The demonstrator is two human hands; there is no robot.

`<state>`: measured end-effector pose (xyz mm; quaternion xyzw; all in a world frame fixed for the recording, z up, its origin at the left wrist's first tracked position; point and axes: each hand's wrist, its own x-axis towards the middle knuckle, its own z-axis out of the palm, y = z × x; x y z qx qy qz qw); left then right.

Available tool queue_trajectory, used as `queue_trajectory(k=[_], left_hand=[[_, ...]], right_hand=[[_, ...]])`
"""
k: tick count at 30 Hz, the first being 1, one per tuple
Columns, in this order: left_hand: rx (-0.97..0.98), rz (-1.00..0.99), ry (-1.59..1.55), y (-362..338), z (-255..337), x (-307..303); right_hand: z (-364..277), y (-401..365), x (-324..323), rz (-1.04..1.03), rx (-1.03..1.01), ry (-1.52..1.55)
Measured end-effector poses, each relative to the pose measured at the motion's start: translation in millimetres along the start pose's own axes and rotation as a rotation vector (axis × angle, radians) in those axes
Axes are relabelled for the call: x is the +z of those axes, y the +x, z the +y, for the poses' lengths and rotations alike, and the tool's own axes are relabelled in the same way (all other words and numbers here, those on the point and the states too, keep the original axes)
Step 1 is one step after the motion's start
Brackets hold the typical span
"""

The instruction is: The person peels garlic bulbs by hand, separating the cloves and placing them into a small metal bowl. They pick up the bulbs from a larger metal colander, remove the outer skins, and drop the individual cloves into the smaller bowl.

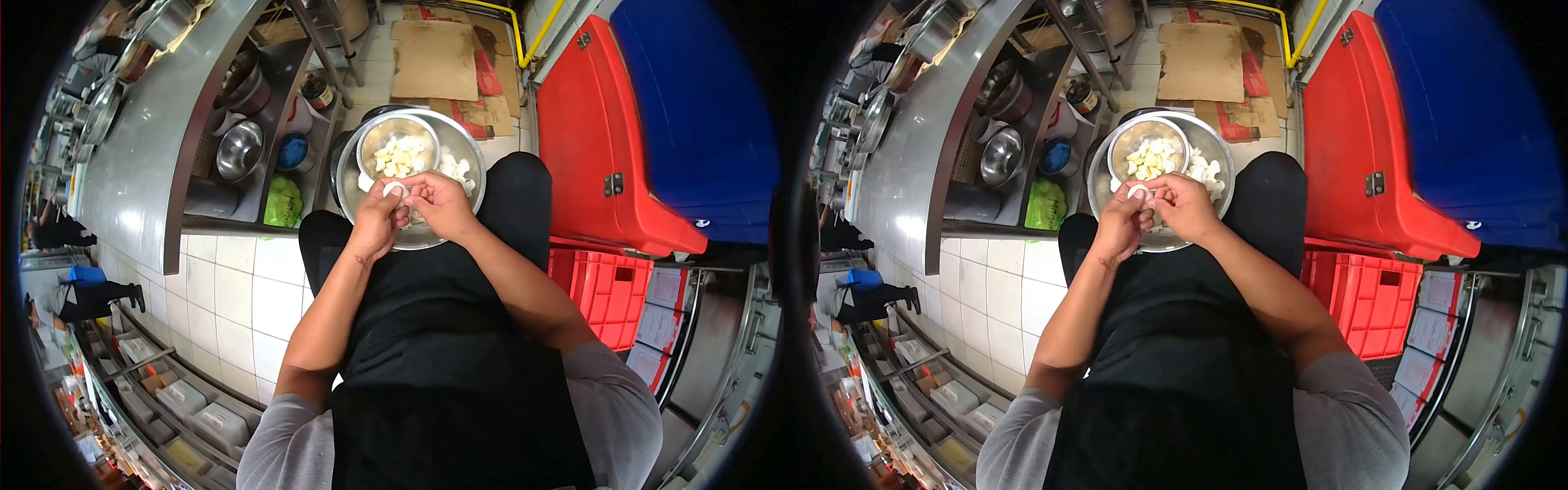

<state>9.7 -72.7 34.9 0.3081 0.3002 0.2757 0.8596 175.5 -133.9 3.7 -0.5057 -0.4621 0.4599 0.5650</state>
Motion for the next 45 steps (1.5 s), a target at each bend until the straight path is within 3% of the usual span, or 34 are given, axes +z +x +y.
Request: queue_trajectory(k=[1, 5, 7, 9, 12, 17, 19, 23, 25, 26, 28, 32, 34, 35, 37, 38, 40, 44, 45], left_hand=[[0.0, -0.001, -0.001, 1.5, -3.2, -1.4], [0.044, 0.082, 0.121, 3.4, -8.8, -0.4], [0.046, 0.121, 0.162, -0.2, -2.9, 8.9], [0.041, 0.161, 0.316, -4.1, 3.3, 17.6], [-0.011, 0.043, 0.038, -3.6, 9.8, 17.4], [0.035, 0.043, 0.081, -0.3, 7.7, 3.8], [0.079, 0.186, 0.356, -1.4, 7.5, 12.3], [0.156, 0.128, 0.381, -0.4, 3.6, 14.1], [-0.033, 0.004, 0.171, -2.0, 12.0, 1.3], [-0.033, 0.005, 0.171, -2.6, 12.6, -2.3], [-0.047, -0.092, 0.021, -5.1, 16.0, -3.8], [-0.048, -0.119, 0.066, -12.7, 21.8, 0.9], [-0.034, -0.166, 0.079, -13.0, 20.8, -6.9], [-0.034, -0.167, 0.08, -11.0, 19.5, -14.3], [-0.013, -0.229, 0.073, -8.4, 21.7, -22.2], [-0.012, -0.23, 0.074, -8.2, 20.6, -25.2], [-0.02, -0.104, 0.051, -15.8, 29.7, -12.8], [-0.057, -0.05, 0.04, -18.5, 30.4, -3.0], [-0.056, -0.086, 0.019, -17.2, 28.6, -2.6]], right_hand=[[0.9, 0.3, -0.9, 0.007, -0.059, -0.125], [-6.1, -2.5, 1.3, 0.017, -0.088, -0.113], [-19.1, -3.5, 6.0, 0.06, -0.055, 0.17], [-17.4, -2.4, 2.5, 0.021, -0.09, 0.11], [-15.8, -0.6, -4.7, -0.02, -0.112, 0.032], [-20.8, 0.1, -1.6, -0.076, -0.06, 0.088], [-24.3, -1.6, 3.3, -0.094, -0.066, 0.162], [-20.7, -2.1, 5.9, -0.08, -0.087, 0.193], [-11.3, 0.7, 1.1, -0.054, -0.144, 0.119], [-7.1, 0.3, -1.6, -0.054, -0.144, 0.119], [-9.7, 0.5, -3.8, -0.012, -0.096, 0.171], [-9.0, 2.8, -10.4, 0.011, -0.031, 0.238], [-16.9, 2.8, -14.4, 0.051, 0.225, 0.17], [-15.0, 2.5, -16.4, 0.051, 0.224, 0.169], [-7.9, 2.2, -20.1, 0.193, -0.076, -0.418], [-5.6, 0.4, -25.5, 0.193, -0.078, -0.417], [-8.1, -3.6, -33.3, 0.078, -0.475, -0.94], [-28.2, -2.4, -17.3, 0.147, -0.403, -0.653], [-31.8, -3.9, -12.4, 0.064, -0.176, -0.281]])
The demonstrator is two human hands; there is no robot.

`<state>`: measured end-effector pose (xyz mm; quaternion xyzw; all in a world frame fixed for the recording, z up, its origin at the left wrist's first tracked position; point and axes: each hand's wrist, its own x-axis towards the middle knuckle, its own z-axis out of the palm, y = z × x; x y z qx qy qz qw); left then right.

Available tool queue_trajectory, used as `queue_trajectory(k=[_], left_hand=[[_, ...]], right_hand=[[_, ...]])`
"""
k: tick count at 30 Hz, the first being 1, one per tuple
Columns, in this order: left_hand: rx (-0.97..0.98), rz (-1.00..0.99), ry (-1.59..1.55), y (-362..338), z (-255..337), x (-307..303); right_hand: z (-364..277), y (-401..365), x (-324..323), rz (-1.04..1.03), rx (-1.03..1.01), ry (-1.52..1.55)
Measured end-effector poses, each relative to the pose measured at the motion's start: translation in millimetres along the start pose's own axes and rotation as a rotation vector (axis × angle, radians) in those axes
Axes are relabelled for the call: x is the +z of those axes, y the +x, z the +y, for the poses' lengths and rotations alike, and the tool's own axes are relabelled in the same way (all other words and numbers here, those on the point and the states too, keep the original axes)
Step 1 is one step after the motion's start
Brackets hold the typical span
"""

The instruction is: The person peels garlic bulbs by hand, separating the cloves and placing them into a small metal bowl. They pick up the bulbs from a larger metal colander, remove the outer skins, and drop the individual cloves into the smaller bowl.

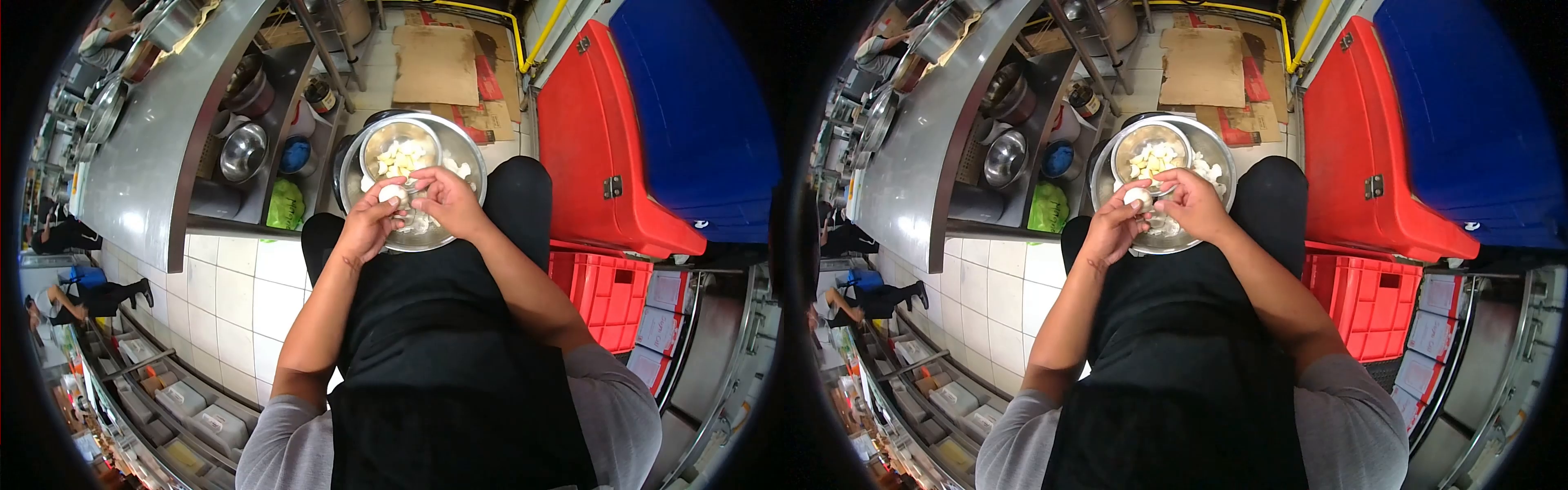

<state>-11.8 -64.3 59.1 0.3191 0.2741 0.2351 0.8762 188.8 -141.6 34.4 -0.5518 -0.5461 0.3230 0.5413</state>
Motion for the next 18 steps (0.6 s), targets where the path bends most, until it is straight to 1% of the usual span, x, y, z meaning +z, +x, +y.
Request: queue_trajectory(k=[1, 2, 4, 5, 6, 7, 8, 9, 10, 11, 12, 14, 15, 17, 18], left_hand=[[0.001, -0.036, -0.02, 1.3, -1.8, 0.3], [-0.001, -0.037, -0.018, 2.1, -4.6, 1.3], [0.038, 0.039, -0.02, 5.8, -12.2, 4.0], [0.039, 0.038, -0.02, 10.6, -18.7, -0.4], [0.063, 0.11, 0.037, 14.3, -21.9, -0.8], [0.086, 0.184, 0.094, 16.6, -25.3, -1.7], [0.087, 0.185, 0.094, 16.9, -30.6, -1.7], [0.066, 0.189, 0.008, 10.7, -24.2, 17.2], [0.043, 0.192, -0.078, 8.1, -21.1, 28.1], [0.049, 0.165, -0.07, 8.7, -22.3, 24.8], [0.048, 0.165, -0.07, 11.2, -25.8, 16.9], [0.12, 0.161, -0.021, 17.6, -34.7, -0.2], [0.118, 0.162, -0.02, 17.7, -37.0, -2.5], [0.149, 0.186, 0.202, 18.0, -38.5, -4.3], [0.148, 0.186, 0.204, 18.2, -37.7, -0.2]], right_hand=[[-2.7, -0.8, 4.1, -0.081, 0.227, 0.373], [0.5, -2.2, 9.1, -0.078, 0.228, 0.374], [15.1, -5.1, 18.1, -0.06, 0.116, 0.242], [21.9, -6.4, 20.8, -0.018, 0.124, 0.236], [19.5, -6.1, 22.0, -0.019, 0.123, 0.236], [17.1, -6.7, 23.1, 0.041, 0.055, 0.169], [14.9, -7.4, 23.3, 0.102, -0.012, 0.102], [11.6, -8.1, 22.3, 0.102, -0.012, 0.102], [9.0, -9.2, 19.9, 0.05, -0.054, 0.014], [7.5, -9.7, 18.7, -0.003, -0.098, -0.073], [12.6, -10.0, 19.1, -0.003, -0.097, -0.073], [27.5, -11.2, 21.6, 0.03, 0.165, 0.352], [20.2, -10.9, 19.9, 0.031, 0.167, 0.354], [-4.6, -6.6, 14.5, -0.049, 0.161, 0.432], [-4.5, -6.5, 15.3, -0.048, 0.161, 0.433]])
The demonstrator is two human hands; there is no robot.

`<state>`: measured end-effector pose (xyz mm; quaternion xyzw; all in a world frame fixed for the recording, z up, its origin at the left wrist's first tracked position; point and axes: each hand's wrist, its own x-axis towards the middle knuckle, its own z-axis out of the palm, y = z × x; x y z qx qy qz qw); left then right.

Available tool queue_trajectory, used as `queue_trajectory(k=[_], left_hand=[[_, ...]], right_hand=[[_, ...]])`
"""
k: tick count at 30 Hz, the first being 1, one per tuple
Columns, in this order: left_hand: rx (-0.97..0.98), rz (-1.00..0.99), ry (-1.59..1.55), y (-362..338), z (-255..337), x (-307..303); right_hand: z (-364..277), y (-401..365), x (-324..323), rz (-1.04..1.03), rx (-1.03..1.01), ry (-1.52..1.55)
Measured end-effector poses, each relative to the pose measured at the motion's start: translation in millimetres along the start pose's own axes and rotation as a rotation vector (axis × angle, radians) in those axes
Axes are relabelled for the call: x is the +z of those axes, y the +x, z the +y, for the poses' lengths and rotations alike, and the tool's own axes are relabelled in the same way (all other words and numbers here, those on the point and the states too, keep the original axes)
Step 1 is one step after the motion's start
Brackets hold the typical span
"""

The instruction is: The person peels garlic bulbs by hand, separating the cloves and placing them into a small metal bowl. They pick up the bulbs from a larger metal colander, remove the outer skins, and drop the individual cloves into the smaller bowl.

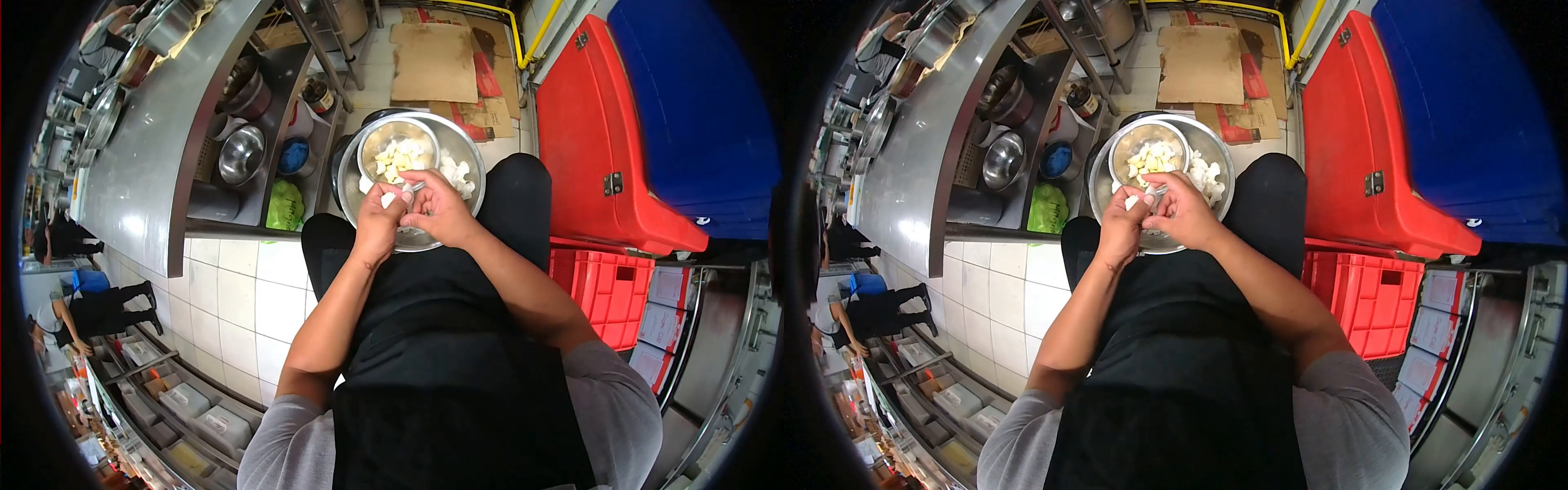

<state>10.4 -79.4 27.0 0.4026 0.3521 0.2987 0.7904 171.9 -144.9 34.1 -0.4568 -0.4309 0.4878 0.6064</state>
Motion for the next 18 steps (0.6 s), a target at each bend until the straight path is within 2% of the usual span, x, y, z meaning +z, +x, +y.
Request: queue_trajectory(k=[2, 3, 5, 7, 11, 13, 14, 16, 18], left_hand=[[0.186, 0.021, 0.322, -0.4, 2.3, 9.1], [0.186, 0.02, 0.323, -1.0, 7.2, 10.2], [-0.016, -0.05, -0.03, -5.1, 18.1, 8.5], [-0.035, -0.079, -0.046, -6.7, 23.3, 4.4], [-0.031, -0.122, -0.022, -5.3, 16.2, -6.0], [-0.009, -0.117, -0.011, -2.6, 13.1, -10.6], [-0.026, -0.098, 0.005, 0.0, 13.4, -15.0], [-0.043, -0.079, 0.021, -0.6, 15.7, -15.3], [0.017, -0.044, 0.058, -4.1, 18.6, -12.6]], right_hand=[[0.6, 0.8, 2.0, -0.085, -0.051, -0.166], [-0.6, 0.2, 5.6, -0.057, -0.078, -0.143], [14.4, 1.7, -4.6, -0.06, -0.016, -0.067], [17.3, 3.7, -9.3, -0.042, 0.022, 0.057], [9.9, 5.5, -18.0, -0.036, 0.149, 0.074], [3.7, 5.1, -17.6, 0.078, 0.273, 0.002], [4.7, 4.5, -21.1, 0.077, 0.272, 0.001], [1.9, 3.1, -25.8, 0.033, -0.016, -0.861], [-12.2, -7.0, -18.5, 0.054, -0.012, -0.95]])
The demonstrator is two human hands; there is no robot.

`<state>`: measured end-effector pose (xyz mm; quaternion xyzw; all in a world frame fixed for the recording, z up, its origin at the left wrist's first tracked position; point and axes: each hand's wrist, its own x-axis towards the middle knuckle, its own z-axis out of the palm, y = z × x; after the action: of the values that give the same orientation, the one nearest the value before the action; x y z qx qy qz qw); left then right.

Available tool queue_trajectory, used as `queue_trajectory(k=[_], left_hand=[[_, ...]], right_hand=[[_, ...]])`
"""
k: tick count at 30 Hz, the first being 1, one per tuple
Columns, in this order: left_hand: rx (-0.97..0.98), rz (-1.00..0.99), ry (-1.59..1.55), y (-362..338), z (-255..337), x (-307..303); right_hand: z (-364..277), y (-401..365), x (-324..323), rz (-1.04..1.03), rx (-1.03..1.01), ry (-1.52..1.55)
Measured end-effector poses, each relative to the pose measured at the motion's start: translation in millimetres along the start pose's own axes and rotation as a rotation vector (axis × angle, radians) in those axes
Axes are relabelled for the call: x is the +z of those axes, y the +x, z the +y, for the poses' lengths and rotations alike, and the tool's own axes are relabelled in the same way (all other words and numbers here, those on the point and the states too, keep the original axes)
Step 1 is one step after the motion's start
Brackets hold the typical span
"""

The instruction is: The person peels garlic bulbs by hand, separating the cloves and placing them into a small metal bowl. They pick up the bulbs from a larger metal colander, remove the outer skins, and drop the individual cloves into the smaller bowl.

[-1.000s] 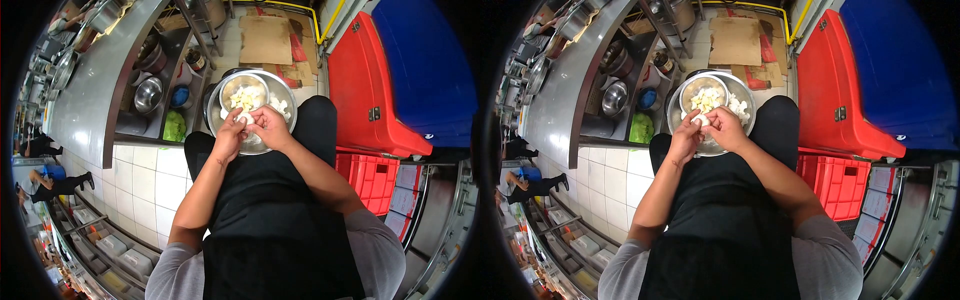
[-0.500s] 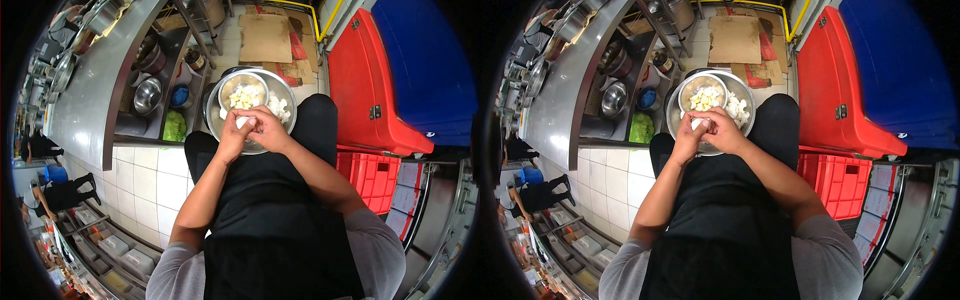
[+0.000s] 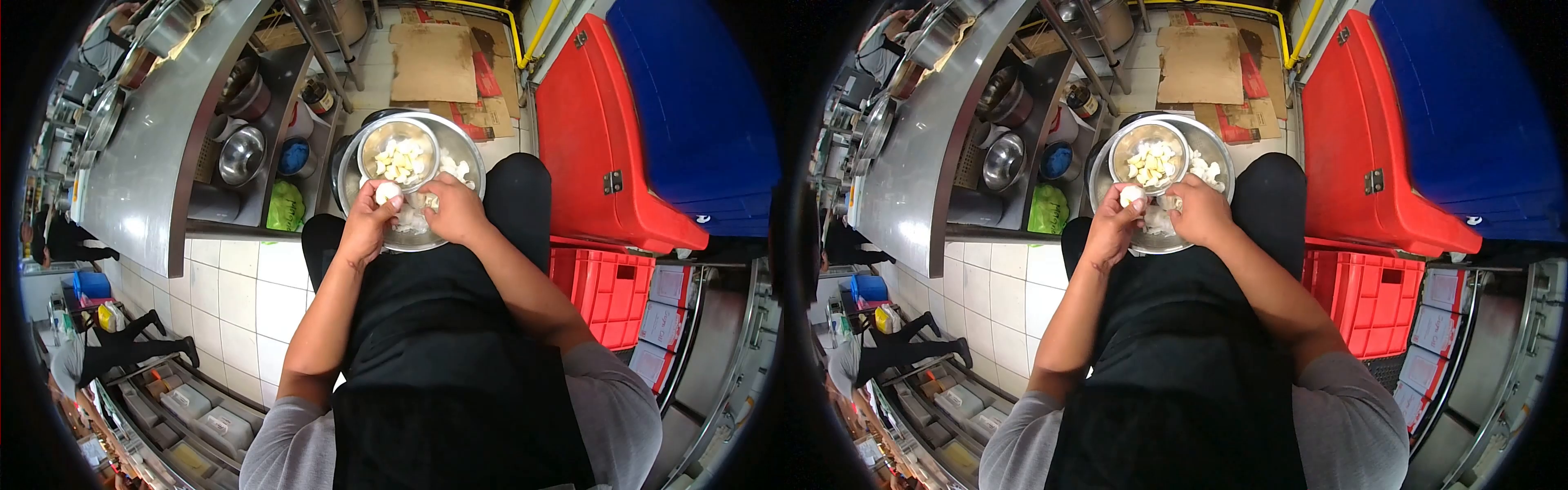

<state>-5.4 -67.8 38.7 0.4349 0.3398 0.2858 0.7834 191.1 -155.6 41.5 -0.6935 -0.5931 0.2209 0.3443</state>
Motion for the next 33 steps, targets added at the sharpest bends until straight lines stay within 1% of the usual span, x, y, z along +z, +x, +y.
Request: queue_trajectory(k=[1, 2, 3, 4, 5, 6, 7, 8, 10, 11, 12, 13, 15, 17, 18, 20, 21, 23, 24, 26, 27, 28, 29, 30, 31, 32, 33], left_hand=[[0.0, 0.003, 0.001, -4.3, 8.4, 5.0], [-0.055, 0.009, -0.1, -9.1, 17.0, 10.0], [-0.109, 0.013, -0.2, -11.4, 21.8, 13.1], [-0.108, 0.013, -0.202, -10.6, 21.3, 11.9], [-0.114, -0.029, -0.258, -8.9, 20.1, 9.6], [-0.119, -0.07, -0.314, -7.2, 18.0, 7.7], [-0.119, -0.07, -0.316, -4.6, 11.9, 5.0], [-0.1, -0.057, -0.274, -1.1, 3.7, 1.8], [-0.08, -0.046, -0.233, 2.9, -3.4, 2.1], [-0.055, -0.032, -0.198, 4.5, -7.6, 2.8], [-0.03, -0.017, -0.163, 4.8, -8.7, 6.8], [-0.015, 0.078, -0.069, 4.5, -11.0, 14.2], [0.002, 0.063, -0.056, 3.3, -13.9, 17.8], [0.014, 0.063, 0.006, 1.8, -13.7, 17.3], [0.013, 0.062, 0.006, 0.9, -10.6, 21.3], [0.093, 0.09, 0.08, -0.7, -5.2, 29.9], [0.092, 0.091, 0.08, 0.0, -5.5, 29.4], [0.141, 0.054, 0.186, 2.5, -6.0, 28.9], [0.142, 0.052, 0.186, 2.7, -4.7, 24.4], [-0.038, -0.068, -0.045, 1.4, 1.3, 9.8], [-0.052, -0.116, -0.043, 2.3, 2.0, 7.6], [-0.051, -0.113, -0.043, 0.9, 2.7, 4.5], [-0.065, -0.164, -0.101, -0.1, 3.3, 1.4], [-0.08, -0.217, -0.16, -0.7, 5.4, 1.5], [-0.081, -0.218, -0.159, -0.8, 6.5, 3.2], [-0.081, -0.188, -0.173, -0.9, 6.9, 5.9], [-0.08, -0.158, -0.186, -1.8, 11.9, 11.6]], right_hand=[[-8.1, -3.1, -2.5, 0.014, 0.01, -0.088], [-7.9, -2.8, 0.1, 0.011, 0.008, -0.086], [-5.2, -1.8, 3.4, 0.093, -0.05, -0.018], [-1.9, -0.5, 6.5, 0.174, -0.107, 0.049], [1.6, 1.4, 11.1, 0.173, -0.107, 0.047], [1.6, 4.4, 14.8, 0.113, -0.057, 0.275], [1.5, 6.1, 18.0, 0.051, -0.005, 0.502], [1.6, 5.6, 20.1, 0.051, -0.005, 0.501], [-6.4, 3.4, 19.2, -0.083, -0.002, 0.646], [-5.2, 1.9, 23.3, -0.104, 0.016, 0.708], [-4.5, 1.5, 24.1, -0.105, 0.015, 0.708], [-3.7, 1.0, 24.7, -0.114, -0.006, 0.708], [0.0, 1.2, 30.1, -0.126, -0.027, 0.707], [6.7, 3.1, 38.5, -0.125, -0.074, 0.846], [2.3, 2.8, 34.0, -0.124, -0.072, 0.846], [-7.2, 1.1, 24.7, -0.105, -0.06, 0.785], [-7.9, 1.9, 27.1, -0.105, -0.06, 0.786], [-7.1, 5.3, 34.8, 0.02, -0.153, 0.752], [-0.6, 6.1, 38.7, 0.021, -0.154, 0.751], [13.6, 7.1, 44.4, 0.007, -0.089, 0.855], [11.7, 7.0, 38.0, 0.005, -0.09, 0.856], [9.8, 6.1, 30.5, -0.031, 0.031, 0.911], [7.4, 6.3, 26.3, -0.067, 0.154, 0.964], [8.9, 8.2, 28.3, -0.067, 0.154, 0.965], [12.4, 10.7, 31.9, -0.005, 0.178, 0.933], [15.4, 11.9, 34.3, 0.058, 0.204, 0.902], [19.9, 12.2, 35.3, 0.061, 0.205, 0.901]])
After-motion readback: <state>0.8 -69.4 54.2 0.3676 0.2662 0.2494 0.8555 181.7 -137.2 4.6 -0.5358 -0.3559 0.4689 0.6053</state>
